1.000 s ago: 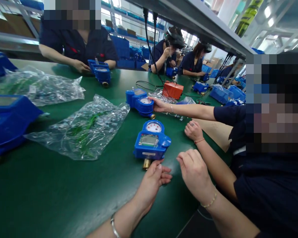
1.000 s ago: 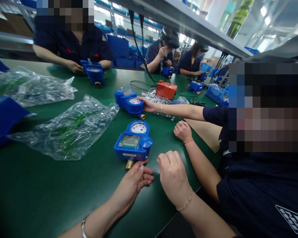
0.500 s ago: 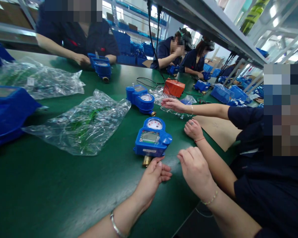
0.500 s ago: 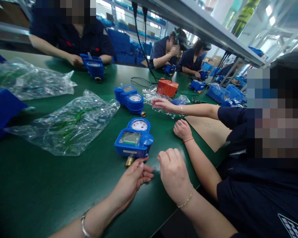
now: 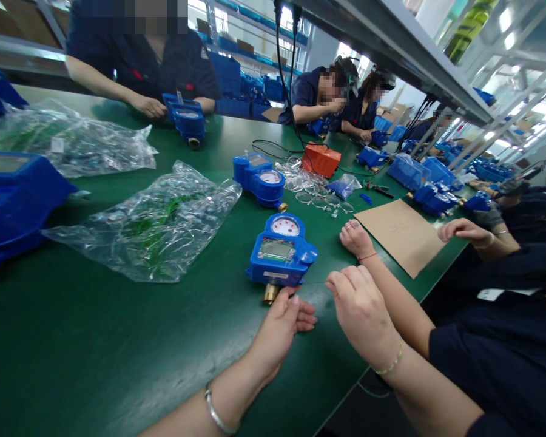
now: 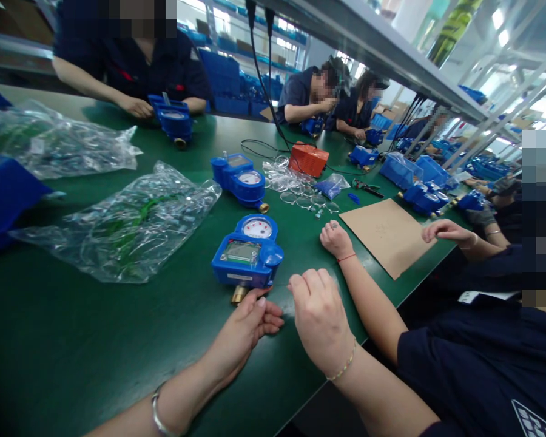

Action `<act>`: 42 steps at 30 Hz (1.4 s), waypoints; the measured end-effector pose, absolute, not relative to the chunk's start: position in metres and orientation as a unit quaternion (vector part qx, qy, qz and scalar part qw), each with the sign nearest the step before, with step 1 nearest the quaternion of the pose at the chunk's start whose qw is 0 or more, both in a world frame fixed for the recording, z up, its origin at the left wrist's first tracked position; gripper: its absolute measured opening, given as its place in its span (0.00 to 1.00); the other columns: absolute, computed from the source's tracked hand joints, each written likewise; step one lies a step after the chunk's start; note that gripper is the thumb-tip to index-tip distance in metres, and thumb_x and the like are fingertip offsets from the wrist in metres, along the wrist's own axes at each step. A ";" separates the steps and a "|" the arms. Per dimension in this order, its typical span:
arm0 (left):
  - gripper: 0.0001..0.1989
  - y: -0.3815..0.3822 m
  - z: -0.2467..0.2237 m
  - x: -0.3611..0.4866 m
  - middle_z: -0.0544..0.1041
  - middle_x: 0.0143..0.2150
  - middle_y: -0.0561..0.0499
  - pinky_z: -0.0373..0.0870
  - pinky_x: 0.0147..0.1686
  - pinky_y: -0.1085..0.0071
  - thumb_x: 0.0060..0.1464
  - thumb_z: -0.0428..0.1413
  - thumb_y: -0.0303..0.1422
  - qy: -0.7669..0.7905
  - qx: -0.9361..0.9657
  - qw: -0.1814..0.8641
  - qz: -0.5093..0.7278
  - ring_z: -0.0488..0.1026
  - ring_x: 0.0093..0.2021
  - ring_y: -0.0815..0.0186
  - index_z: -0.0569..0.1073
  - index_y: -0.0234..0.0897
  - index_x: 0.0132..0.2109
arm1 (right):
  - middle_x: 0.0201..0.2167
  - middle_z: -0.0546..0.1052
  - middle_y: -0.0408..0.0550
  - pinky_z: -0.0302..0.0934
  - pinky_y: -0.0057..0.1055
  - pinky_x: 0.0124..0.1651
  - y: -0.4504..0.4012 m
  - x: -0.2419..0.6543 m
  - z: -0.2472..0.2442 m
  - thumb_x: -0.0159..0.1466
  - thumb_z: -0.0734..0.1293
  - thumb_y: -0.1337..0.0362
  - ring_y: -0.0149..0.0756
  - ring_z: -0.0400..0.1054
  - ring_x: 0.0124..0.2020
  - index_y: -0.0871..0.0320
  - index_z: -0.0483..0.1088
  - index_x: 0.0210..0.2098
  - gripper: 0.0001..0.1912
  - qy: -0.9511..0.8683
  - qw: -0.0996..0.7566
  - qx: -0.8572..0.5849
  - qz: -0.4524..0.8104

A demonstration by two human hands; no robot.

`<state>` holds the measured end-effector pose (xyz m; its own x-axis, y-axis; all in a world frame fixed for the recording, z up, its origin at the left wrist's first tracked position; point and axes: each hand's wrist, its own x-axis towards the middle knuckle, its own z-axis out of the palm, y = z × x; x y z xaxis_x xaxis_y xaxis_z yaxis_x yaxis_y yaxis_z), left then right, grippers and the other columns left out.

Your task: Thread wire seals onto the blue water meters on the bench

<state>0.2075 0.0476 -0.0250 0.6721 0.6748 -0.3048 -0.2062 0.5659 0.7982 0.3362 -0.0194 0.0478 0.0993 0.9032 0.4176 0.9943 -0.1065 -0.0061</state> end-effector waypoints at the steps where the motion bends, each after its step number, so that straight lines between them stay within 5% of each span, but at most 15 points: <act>1: 0.16 0.047 -0.025 0.208 0.73 0.31 0.51 0.68 0.31 0.70 0.57 0.50 0.35 0.306 0.383 0.830 0.265 0.73 0.30 0.67 0.59 0.36 0.51 | 0.29 0.66 0.48 0.55 0.36 0.39 -0.020 0.337 0.048 0.66 0.57 0.69 0.38 0.58 0.33 0.58 0.65 0.34 0.07 -0.653 0.143 -0.727 -0.157; 21: 0.22 0.046 -0.025 0.209 0.73 0.33 0.50 0.69 0.32 0.70 0.57 0.49 0.39 0.310 0.445 0.800 0.257 0.72 0.30 0.68 0.54 0.38 0.55 | 0.29 0.64 0.47 0.53 0.36 0.38 -0.004 0.327 0.042 0.65 0.58 0.68 0.40 0.56 0.33 0.58 0.65 0.32 0.06 -0.688 0.111 -0.705 -0.129; 25: 0.19 0.046 -0.023 0.214 0.73 0.34 0.48 0.71 0.32 0.70 0.60 0.38 0.40 0.336 0.582 0.710 0.210 0.74 0.31 0.67 0.52 0.36 0.55 | 0.29 0.65 0.48 0.55 0.36 0.38 0.002 0.327 0.027 0.65 0.58 0.68 0.40 0.56 0.33 0.59 0.65 0.31 0.08 -0.691 0.125 -0.704 -0.102; 30: 0.15 0.055 -0.017 0.211 0.70 0.23 0.52 0.65 0.21 0.71 0.59 0.39 0.40 0.389 0.708 0.574 0.135 0.70 0.20 0.66 0.66 0.36 0.36 | 0.33 0.68 0.49 0.58 0.35 0.41 0.004 0.333 0.013 0.65 0.57 0.70 0.39 0.60 0.36 0.60 0.67 0.40 0.08 -0.684 0.186 -0.705 -0.040; 36: 0.10 0.055 0.007 0.184 0.72 0.22 0.42 0.64 0.32 0.53 0.48 0.48 0.30 0.364 0.860 0.357 0.036 0.72 0.28 0.50 0.71 0.35 0.23 | 0.39 0.71 0.48 0.59 0.38 0.46 -0.020 0.349 -0.006 0.63 0.59 0.73 0.37 0.63 0.40 0.58 0.60 0.52 0.18 -0.641 0.288 -0.710 0.047; 42: 0.10 0.041 0.042 0.174 0.74 0.36 0.37 0.67 0.37 0.54 0.45 0.49 0.25 0.220 0.947 0.232 -0.014 0.69 0.39 0.49 0.75 0.32 0.25 | 0.41 0.69 0.48 0.61 0.37 0.47 -0.043 0.335 -0.034 0.63 0.58 0.71 0.36 0.64 0.43 0.55 0.63 0.47 0.13 -0.553 0.413 -0.709 0.148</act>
